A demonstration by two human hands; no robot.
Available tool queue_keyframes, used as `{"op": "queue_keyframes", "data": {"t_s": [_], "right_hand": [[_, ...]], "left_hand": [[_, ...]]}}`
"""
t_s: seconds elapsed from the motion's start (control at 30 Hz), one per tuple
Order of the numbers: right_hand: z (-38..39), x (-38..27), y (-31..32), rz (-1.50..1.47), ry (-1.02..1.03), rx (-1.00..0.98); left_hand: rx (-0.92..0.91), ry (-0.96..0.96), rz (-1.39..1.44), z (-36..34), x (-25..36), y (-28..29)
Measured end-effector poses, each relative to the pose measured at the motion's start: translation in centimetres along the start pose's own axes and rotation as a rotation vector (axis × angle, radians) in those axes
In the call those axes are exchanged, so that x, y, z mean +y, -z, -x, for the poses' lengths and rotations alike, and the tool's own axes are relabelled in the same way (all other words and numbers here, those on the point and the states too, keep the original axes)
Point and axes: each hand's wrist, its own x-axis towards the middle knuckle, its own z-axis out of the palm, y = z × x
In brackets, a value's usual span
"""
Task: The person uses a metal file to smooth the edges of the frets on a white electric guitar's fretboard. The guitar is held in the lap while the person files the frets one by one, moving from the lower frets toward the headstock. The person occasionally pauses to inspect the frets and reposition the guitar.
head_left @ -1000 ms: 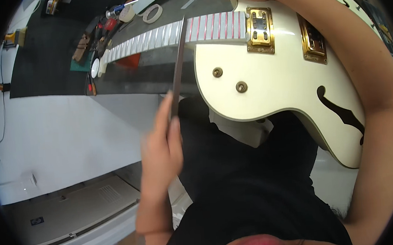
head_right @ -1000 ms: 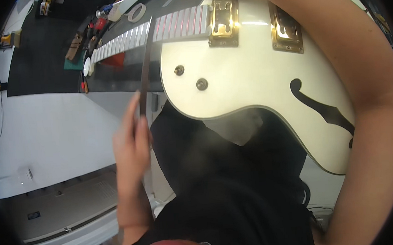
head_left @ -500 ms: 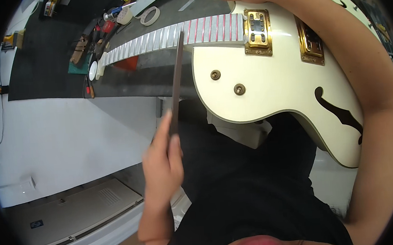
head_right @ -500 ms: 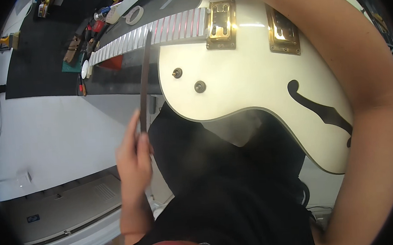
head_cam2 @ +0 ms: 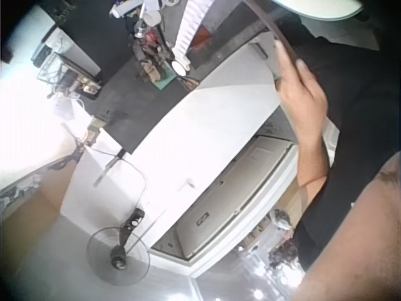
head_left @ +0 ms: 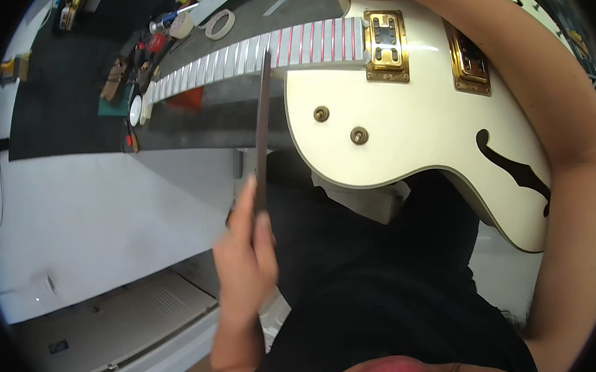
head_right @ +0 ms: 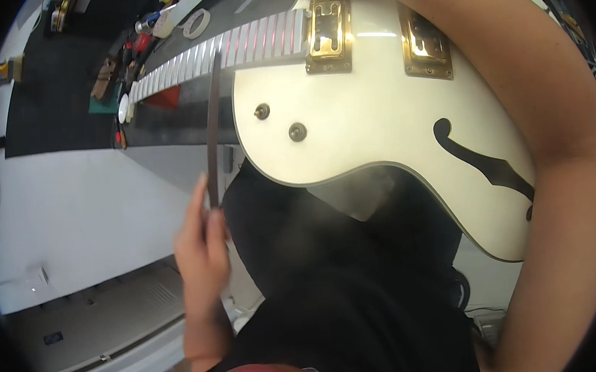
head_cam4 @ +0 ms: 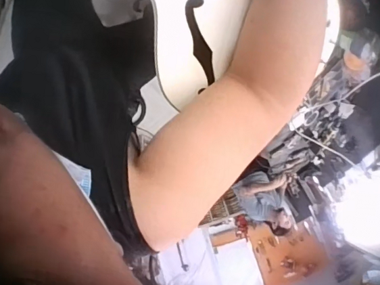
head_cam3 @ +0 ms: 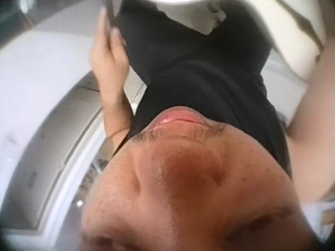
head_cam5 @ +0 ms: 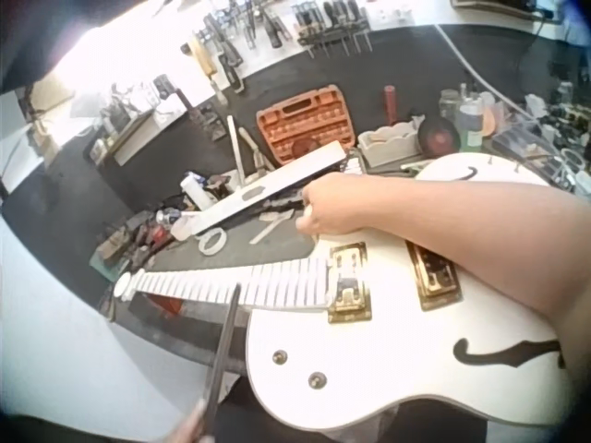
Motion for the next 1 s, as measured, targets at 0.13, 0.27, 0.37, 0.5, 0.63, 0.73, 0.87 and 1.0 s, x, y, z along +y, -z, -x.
{"op": "queue_keyframes", "data": {"t_s": [0.13, 0.27, 0.37, 0.5, 0.63, 0.73, 0.87, 1.0], "right_hand": [[-0.1, 0.0, 0.3, -0.032, 0.031, 0.045], [-1.0, 0.0, -0.1, 0.002, 0.055, 0.032], [0.1, 2.0, 0.5, 0.036, 0.008, 0.04], [-1.0, 0.5, -0.8, 0.004, 0.03, 0.009], [-0.7, 0.5, -0.4, -0.002, 0.032, 0.057], [-0.9, -0.9, -0.3, -0.019, 0.05, 0.032], [-0.7, 0.6, -0.2, 0.024, 0.021, 0.005], [-0.7, -0.1, -0.7, -0.007, 0.02, 0.043]], "left_hand": [[0.023, -0.123, -0.065, -11.4, 2.9, 0.8], [0.045, -0.109, 0.022, -13.1, 2.9, 0.0], [0.007, -0.061, 0.028, -5.9, 2.0, 0.0], [0.035, 0.007, 0.011, 1.6, 0.1, -0.4], [0.031, -0.052, -0.059, -8.5, 2.9, 0.6], [0.032, -0.029, -0.068, -14.5, 4.3, 0.8], [0.018, -0.057, -0.061, -7.9, 2.5, 0.2], [0.072, -0.078, -0.216, 1.1, 0.7, 0.2]]}}
